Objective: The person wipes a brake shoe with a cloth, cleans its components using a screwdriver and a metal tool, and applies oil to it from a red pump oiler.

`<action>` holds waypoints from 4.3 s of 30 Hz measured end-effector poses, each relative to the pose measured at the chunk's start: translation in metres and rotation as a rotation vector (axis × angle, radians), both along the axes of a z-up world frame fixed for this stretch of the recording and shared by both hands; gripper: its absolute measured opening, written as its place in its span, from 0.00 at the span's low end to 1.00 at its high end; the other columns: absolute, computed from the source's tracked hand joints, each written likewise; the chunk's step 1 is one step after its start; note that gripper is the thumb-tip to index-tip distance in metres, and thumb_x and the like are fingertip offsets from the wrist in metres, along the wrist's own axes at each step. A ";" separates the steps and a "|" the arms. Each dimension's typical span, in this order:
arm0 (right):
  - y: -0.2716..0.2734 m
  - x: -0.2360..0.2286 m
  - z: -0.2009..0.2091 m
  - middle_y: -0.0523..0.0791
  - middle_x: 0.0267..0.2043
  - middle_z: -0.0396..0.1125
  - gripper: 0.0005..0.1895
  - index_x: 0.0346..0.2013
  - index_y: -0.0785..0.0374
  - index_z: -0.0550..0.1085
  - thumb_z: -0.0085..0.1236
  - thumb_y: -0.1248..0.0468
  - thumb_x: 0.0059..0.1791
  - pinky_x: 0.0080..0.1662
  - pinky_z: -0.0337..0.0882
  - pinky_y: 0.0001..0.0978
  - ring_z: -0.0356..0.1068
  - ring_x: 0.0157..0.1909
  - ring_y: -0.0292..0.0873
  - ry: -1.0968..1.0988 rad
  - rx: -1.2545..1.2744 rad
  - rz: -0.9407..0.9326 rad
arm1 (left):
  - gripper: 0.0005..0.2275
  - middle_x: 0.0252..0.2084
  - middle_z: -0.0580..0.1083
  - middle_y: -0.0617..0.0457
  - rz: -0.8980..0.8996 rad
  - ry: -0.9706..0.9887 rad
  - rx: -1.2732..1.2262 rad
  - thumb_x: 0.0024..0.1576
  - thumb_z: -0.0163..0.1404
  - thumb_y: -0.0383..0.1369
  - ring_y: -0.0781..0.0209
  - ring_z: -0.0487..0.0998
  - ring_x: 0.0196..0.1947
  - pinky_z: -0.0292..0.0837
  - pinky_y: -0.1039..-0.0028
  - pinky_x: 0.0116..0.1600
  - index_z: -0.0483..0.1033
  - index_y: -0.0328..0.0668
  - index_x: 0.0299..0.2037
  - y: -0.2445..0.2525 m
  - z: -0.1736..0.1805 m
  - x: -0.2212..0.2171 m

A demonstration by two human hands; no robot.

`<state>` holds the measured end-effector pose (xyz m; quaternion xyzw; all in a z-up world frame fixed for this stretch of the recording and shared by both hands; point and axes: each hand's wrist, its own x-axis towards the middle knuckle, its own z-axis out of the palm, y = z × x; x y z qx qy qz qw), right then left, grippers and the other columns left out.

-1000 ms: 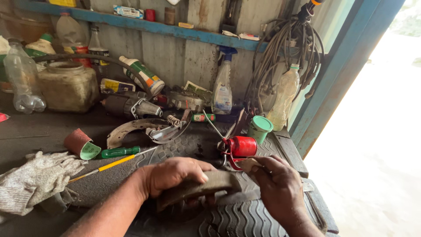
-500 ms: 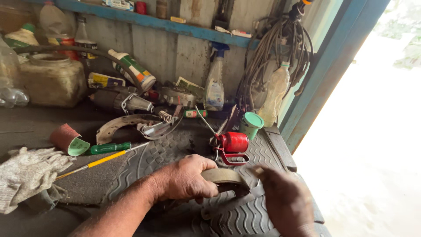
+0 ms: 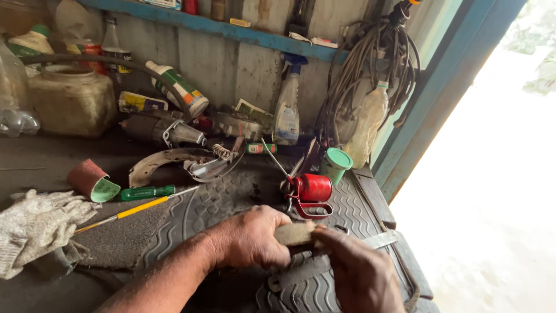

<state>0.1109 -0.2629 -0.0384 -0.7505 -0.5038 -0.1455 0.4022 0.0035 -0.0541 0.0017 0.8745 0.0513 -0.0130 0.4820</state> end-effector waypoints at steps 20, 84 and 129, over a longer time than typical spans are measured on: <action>0.024 -0.001 0.007 0.42 0.41 0.82 0.18 0.49 0.59 0.82 0.57 0.74 0.46 0.48 0.77 0.27 0.79 0.44 0.35 0.461 -0.003 0.068 | 0.15 0.28 0.81 0.53 -0.035 -0.016 0.068 0.42 0.58 0.33 0.67 0.79 0.28 0.76 0.74 0.36 0.82 0.36 0.39 0.001 0.001 0.000; 0.022 -0.016 0.001 0.48 0.50 0.76 0.12 0.48 0.61 0.78 0.56 0.71 0.50 0.58 0.75 0.39 0.77 0.56 0.47 -0.378 0.238 0.327 | 0.15 0.34 0.81 0.54 0.125 -0.289 0.294 0.45 0.63 0.40 0.65 0.83 0.37 0.77 0.71 0.42 0.77 0.42 0.37 -0.005 -0.020 -0.003; 0.007 0.059 -0.025 0.47 0.41 0.79 0.14 0.48 0.68 0.80 0.55 0.72 0.48 0.50 0.75 0.29 0.76 0.45 0.37 0.762 0.199 -0.027 | 0.17 0.35 0.80 0.59 0.175 -0.422 0.216 0.40 0.68 0.28 0.69 0.80 0.38 0.76 0.75 0.46 0.83 0.46 0.41 0.043 0.005 -0.020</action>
